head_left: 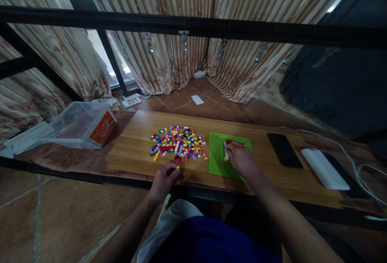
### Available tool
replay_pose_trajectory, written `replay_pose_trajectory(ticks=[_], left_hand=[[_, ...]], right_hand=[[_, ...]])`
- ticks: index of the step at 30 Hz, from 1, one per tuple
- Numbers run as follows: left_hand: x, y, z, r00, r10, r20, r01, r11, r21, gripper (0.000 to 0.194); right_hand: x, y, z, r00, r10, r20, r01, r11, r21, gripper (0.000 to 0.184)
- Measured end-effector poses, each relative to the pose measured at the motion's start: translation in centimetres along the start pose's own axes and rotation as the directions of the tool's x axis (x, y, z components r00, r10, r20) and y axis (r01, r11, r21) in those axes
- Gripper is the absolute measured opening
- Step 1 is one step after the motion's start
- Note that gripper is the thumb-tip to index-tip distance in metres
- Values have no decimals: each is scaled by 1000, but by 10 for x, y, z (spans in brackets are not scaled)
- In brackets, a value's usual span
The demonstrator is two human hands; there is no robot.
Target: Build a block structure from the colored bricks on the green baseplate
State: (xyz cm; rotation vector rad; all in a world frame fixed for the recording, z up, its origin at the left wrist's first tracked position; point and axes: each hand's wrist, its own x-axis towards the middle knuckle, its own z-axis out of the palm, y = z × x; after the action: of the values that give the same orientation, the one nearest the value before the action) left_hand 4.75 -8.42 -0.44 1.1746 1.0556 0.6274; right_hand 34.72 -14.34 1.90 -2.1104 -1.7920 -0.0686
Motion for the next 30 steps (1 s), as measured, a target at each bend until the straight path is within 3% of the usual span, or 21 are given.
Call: replay_pose_trajectory(ticks=[6,20,26,30], left_hand=[[1,2,2,1000,-6,-15,6,1000,-7,31],[1,-2,3,999,-20,-25,18,998,-62,34],[1,2,10,994,-77,-74,65,986,-153,39],[-5,9,17,987,-123,-99,94,960,-263,42]], right_hand=[[-5,4,0,998,5,-56,-5,1000,-11,28],[-29,14,22,979,-73,-192,75,997,7,35],[-30,13,22,976,-136,-167,133,991,-28,39],[-30,15,16,967,-136,-215,146,989,32,37]])
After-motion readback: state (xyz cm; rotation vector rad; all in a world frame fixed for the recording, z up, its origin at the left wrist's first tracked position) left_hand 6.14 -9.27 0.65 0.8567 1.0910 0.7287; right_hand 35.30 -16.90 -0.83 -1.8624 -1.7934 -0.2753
